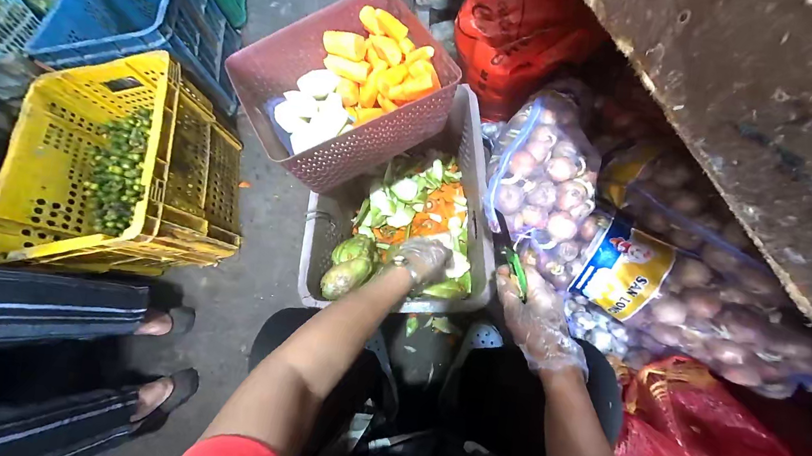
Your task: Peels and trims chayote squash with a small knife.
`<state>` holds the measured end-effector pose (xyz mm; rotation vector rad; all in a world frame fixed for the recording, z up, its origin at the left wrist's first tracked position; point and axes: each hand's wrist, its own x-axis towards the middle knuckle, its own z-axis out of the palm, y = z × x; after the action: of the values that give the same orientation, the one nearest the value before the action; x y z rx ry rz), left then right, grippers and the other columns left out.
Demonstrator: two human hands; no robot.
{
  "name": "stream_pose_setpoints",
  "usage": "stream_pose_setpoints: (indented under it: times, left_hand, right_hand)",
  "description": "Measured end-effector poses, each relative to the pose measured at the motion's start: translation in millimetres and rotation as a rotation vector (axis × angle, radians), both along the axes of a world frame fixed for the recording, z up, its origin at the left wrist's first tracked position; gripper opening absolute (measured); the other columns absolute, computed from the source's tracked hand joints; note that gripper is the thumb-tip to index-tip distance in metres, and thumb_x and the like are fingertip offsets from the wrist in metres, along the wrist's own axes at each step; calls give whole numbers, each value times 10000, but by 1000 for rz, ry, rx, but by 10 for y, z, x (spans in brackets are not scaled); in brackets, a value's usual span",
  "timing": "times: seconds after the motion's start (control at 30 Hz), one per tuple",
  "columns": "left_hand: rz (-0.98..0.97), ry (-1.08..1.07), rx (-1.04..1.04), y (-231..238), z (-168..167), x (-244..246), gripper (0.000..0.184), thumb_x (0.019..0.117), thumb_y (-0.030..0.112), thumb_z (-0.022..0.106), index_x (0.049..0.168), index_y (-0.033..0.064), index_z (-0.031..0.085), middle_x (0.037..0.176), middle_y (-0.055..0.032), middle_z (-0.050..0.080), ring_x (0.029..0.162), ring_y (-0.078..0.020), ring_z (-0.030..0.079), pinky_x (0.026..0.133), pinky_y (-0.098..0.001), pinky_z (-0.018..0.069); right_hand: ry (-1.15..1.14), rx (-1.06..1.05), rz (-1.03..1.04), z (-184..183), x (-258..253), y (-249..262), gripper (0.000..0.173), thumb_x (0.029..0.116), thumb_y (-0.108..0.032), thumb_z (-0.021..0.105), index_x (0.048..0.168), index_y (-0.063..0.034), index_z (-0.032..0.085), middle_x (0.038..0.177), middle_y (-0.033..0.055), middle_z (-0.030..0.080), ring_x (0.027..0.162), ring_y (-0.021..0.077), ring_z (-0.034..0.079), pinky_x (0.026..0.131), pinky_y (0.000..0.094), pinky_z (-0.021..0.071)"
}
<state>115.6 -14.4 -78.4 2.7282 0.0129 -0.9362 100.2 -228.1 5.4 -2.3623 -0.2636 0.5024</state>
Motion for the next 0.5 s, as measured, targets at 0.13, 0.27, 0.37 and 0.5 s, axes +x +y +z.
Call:
stream_pose_setpoints:
  times: [0.13,0.27,0.37,0.5]
  left_hand:
    - [-144,261,121,-262,-308,134,539,850,343,770,1309,94,637,1278,-259,633,1198,-485,580,972,-719,422]
    - [-57,287,63,-288,-384,230,737,819,512,746,1425,149,537,1273,-257,633,1182,-478,592,953,-712,442]
    - [3,321,51,-379,-374,236,629,864,463,737,1325,54,610,1281,-268,622,1206,-471,575,980,-686,434]
    - [19,319,53,-476,-466,240,514,888,383,719,1266,45,640,1269,-249,636,1193,-455,591,952,-691,454]
  right_hand:
    - [-65,51,11,-33,26,-46,377,1049,-318,536,1252,-30,672,1013,182,728,941,319,710,867,520,551]
    - [-50,56,18,34,53,-28,378,1053,-293,545,1281,-11,652,1022,192,728,938,323,714,858,514,555]
    - [-94,90,39,6,33,-11,366,1039,-292,543,1243,-13,663,964,170,725,870,298,707,791,493,557]
    - [-101,125,49,-9,12,-6,365,1028,-297,536,1242,-33,670,943,148,725,836,274,701,757,474,558]
